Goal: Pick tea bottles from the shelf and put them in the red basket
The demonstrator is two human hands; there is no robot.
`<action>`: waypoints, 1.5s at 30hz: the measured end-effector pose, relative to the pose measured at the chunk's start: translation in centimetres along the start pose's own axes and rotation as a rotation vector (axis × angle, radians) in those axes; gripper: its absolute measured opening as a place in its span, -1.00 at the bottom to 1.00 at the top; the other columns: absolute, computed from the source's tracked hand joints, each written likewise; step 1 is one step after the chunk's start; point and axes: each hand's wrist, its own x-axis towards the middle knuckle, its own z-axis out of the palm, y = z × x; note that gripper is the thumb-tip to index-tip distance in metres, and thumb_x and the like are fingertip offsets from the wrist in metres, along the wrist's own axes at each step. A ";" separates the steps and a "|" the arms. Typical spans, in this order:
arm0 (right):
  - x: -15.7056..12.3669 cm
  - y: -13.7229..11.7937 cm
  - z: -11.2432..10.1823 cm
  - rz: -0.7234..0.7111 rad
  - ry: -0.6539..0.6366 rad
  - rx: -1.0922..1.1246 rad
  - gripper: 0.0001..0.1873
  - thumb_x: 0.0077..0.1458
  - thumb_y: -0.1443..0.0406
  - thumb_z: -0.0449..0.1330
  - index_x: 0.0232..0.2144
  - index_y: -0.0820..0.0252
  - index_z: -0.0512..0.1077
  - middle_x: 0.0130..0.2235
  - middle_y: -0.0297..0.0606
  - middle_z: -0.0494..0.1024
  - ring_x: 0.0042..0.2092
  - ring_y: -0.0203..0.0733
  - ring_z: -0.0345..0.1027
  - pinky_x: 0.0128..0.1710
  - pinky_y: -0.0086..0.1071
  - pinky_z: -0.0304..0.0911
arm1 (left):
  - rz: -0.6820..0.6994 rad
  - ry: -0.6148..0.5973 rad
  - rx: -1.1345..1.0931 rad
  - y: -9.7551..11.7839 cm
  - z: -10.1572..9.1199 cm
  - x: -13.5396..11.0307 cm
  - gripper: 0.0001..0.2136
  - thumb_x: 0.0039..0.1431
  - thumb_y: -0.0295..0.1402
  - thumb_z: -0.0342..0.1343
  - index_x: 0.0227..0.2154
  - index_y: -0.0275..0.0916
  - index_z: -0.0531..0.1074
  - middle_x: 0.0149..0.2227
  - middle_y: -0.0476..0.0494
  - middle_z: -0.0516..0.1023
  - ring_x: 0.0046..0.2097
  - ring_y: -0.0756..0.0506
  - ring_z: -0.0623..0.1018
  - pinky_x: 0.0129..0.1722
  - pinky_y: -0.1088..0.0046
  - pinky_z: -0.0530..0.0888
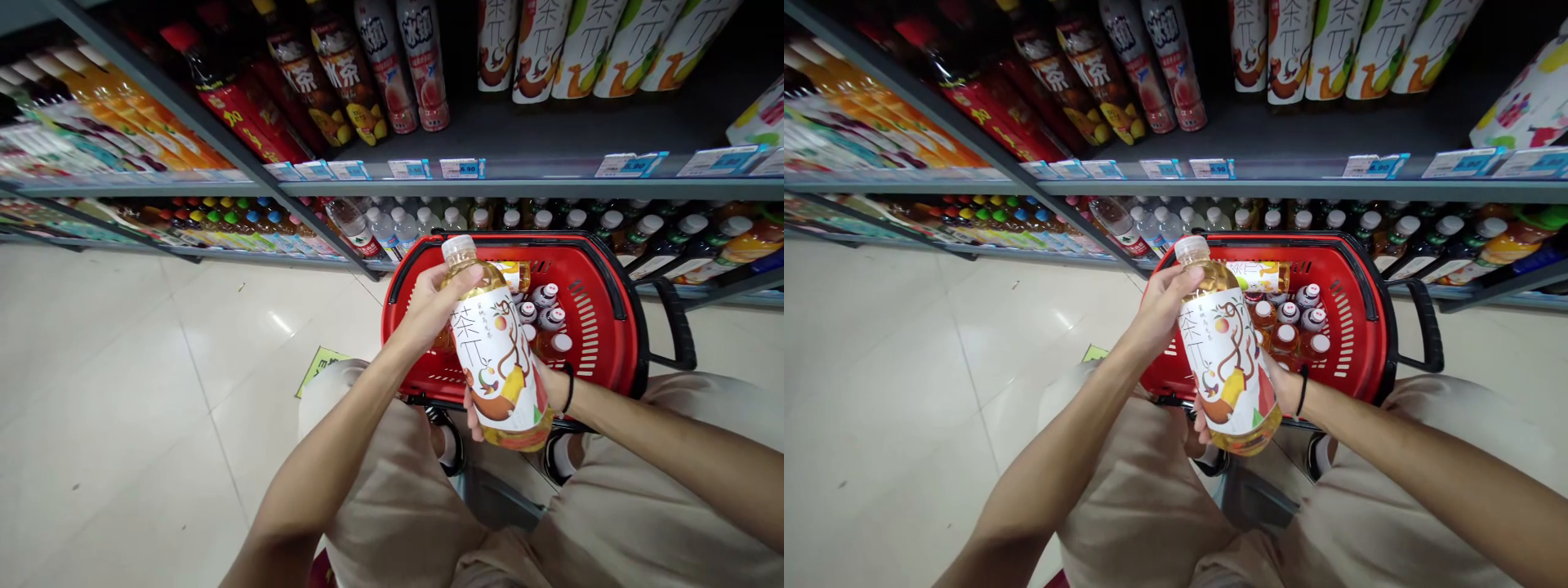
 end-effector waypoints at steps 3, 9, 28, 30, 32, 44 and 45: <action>0.5 -0.7 1.0 -0.034 0.231 0.048 -0.30 0.31 -0.20 -0.07 -0.07 0.24 0.54 -0.18 0.00 0.67 -0.05 0.13 0.58 0.08 0.06 0.40 | 0.033 0.085 0.070 0.6 -1.0 0.8 -0.48 0.00 0.07 0.40 -0.27 -0.38 0.60 -0.26 -0.33 0.66 -0.32 -0.15 0.60 -0.34 0.38 0.47; 1.7 -1.7 1.7 -0.302 0.599 0.003 -0.51 0.45 0.08 -0.04 0.21 0.13 0.46 -0.04 -0.17 0.68 -0.02 -0.05 0.58 0.14 -0.15 0.40 | 0.065 0.240 0.163 -0.3 -2.2 2.2 -0.51 0.02 0.03 0.41 -0.25 -0.36 0.61 -0.25 -0.30 0.65 -0.30 -0.15 0.59 -0.30 0.36 0.47; -1.2 -0.8 -0.3 -0.166 0.139 0.023 -0.29 0.36 -0.20 -0.06 0.02 0.27 0.51 -0.17 0.01 0.66 -0.14 0.07 0.59 -0.05 -0.03 0.48 | 0.231 -0.012 0.188 -1.8 -1.8 1.5 -0.64 0.25 -0.11 0.14 -0.06 -0.25 0.60 -0.02 -0.22 0.65 0.04 -0.24 0.59 0.05 0.22 0.51; -1.0 -0.6 -1.0 -0.125 0.055 0.002 -0.23 0.28 -0.27 -0.03 -0.03 0.29 0.50 -0.20 0.02 0.65 -0.16 0.08 0.58 -0.10 -0.04 0.49 | 0.220 0.008 0.189 -1.9 -2.0 1.3 -0.62 0.22 -0.13 0.15 -0.03 -0.26 0.60 0.04 -0.25 0.63 0.12 -0.27 0.56 0.11 0.16 0.49; -0.9 -0.4 -1.4 -0.104 -0.049 -0.022 -0.18 0.15 -0.34 0.07 -0.08 0.31 0.50 -0.22 0.04 0.64 -0.19 0.08 0.57 -0.16 -0.09 0.49 | 0.206 0.053 0.183 -1.9 -2.2 1.2 -0.59 0.20 -0.12 0.17 0.00 -0.27 0.60 0.09 -0.29 0.61 0.18 -0.30 0.53 0.16 0.12 0.47; 0.1 0.8 -2.8 0.021 -0.435 0.117 -0.29 0.04 -0.20 0.30 -0.13 0.35 0.49 -0.22 0.00 0.63 -0.24 0.04 0.56 -0.25 -0.17 0.49 | 0.287 -0.032 0.138 -0.8 -1.7 0.5 -0.60 0.27 -0.02 0.24 -0.03 -0.21 0.65 0.04 -0.23 0.66 0.10 -0.22 0.62 0.13 0.19 0.51; 0.2 0.8 -2.8 0.049 -0.453 0.141 -0.34 0.08 -0.15 0.30 -0.14 0.36 0.50 -0.24 -0.02 0.63 -0.25 0.02 0.56 -0.25 -0.18 0.50 | 0.285 -0.021 0.146 -0.8 -1.7 0.4 -0.58 0.26 0.00 0.24 -0.03 -0.22 0.65 0.03 -0.24 0.67 0.09 -0.22 0.62 0.12 0.20 0.52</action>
